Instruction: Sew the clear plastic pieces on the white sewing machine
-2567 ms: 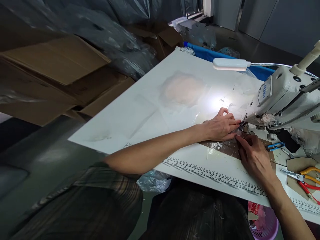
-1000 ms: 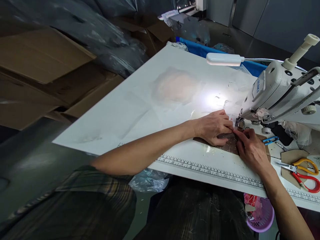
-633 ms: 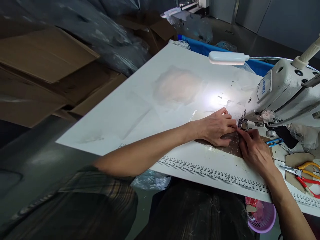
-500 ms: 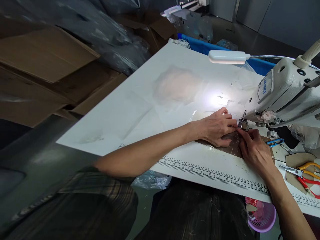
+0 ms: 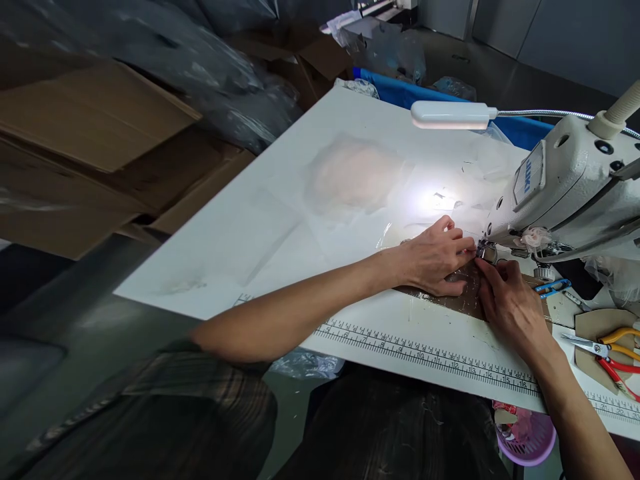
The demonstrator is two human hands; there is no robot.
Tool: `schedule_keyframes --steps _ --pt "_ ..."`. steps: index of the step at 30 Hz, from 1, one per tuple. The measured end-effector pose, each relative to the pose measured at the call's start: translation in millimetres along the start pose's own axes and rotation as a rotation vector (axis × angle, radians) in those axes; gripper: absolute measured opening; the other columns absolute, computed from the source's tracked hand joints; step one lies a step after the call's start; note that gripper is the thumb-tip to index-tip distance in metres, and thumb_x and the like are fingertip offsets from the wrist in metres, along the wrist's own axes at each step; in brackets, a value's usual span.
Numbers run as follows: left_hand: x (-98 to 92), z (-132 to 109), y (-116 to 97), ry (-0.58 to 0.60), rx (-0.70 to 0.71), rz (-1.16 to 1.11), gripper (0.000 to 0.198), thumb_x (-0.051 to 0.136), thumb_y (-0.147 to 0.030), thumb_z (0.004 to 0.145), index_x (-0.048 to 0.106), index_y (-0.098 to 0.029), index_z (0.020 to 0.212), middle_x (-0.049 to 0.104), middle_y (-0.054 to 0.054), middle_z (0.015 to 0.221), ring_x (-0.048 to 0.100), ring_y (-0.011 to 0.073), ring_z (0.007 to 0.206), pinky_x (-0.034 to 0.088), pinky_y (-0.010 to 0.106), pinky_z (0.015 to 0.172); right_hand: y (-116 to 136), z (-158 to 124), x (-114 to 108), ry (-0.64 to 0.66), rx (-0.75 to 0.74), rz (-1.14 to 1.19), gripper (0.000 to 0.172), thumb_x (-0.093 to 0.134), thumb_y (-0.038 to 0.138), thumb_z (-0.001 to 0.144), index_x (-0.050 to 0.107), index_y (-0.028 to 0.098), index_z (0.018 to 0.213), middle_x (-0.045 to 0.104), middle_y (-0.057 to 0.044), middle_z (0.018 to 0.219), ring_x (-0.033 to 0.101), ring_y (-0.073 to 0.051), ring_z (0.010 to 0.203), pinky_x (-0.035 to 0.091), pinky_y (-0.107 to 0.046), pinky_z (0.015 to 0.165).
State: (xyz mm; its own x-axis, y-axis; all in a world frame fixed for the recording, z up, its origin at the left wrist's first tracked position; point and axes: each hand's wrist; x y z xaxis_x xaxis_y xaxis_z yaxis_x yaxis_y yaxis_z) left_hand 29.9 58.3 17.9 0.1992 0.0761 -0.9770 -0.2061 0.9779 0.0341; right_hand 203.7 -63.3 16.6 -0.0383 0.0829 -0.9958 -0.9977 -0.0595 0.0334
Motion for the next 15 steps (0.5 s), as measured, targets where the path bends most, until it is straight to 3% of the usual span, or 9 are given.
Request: schedule_keyframes --steps 4,8,12,15 --pt "0.0 1.2 -1.0 0.007 -0.008 0.013 0.046 0.047 -0.050 0.091 0.068 -0.013 0.110 0.064 0.013 0.119 0.054 0.0245 0.089 0.033 0.043 0.087 -9.2 0.5 -3.3 -0.026 -0.005 0.176 0.040 0.040 0.030 0.096 0.064 0.024 0.128 0.063 -0.012 0.101 0.060 -0.018 0.067 0.045 -0.028 0.053" --pt "0.6 2.4 -0.9 0.020 -0.026 0.030 0.049 0.046 -0.051 0.091 0.066 -0.012 0.113 0.064 0.013 0.118 0.054 0.0239 0.088 0.032 0.042 0.087 -25.9 1.7 -13.3 -0.047 -0.006 0.469 0.043 0.037 0.043 0.097 0.072 0.018 0.105 0.068 -0.013 0.096 0.065 -0.022 0.080 0.053 -0.034 0.069" --pt "1.9 3.2 0.0 0.021 -0.035 0.039 0.052 0.045 -0.053 0.091 0.066 -0.010 0.112 0.064 0.014 0.114 0.053 0.0237 0.086 0.032 0.042 0.085 -34.7 9.4 -20.2 0.056 0.119 0.626 0.056 0.031 0.057 0.097 0.071 0.020 0.088 0.070 -0.011 0.086 0.067 -0.024 0.078 0.055 -0.039 0.073" --pt "2.5 3.3 0.7 0.017 -0.038 0.028 0.053 0.045 -0.055 0.091 0.065 -0.011 0.113 0.063 0.013 0.115 0.053 0.0239 0.087 0.032 0.042 0.085 -37.4 16.2 -15.6 0.035 0.233 0.680 0.059 0.030 0.062 0.095 0.069 0.020 0.080 0.068 -0.011 0.074 0.066 -0.026 0.072 0.055 -0.042 0.069"
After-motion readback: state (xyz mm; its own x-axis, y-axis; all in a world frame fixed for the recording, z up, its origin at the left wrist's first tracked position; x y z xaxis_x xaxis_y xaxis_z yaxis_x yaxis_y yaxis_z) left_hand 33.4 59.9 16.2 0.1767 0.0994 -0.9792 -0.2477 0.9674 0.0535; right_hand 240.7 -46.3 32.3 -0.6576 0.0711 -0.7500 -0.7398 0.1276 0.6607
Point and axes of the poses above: each hand's wrist, its own z-axis towards the middle knuckle, its own x-axis out of the palm, y = z × x
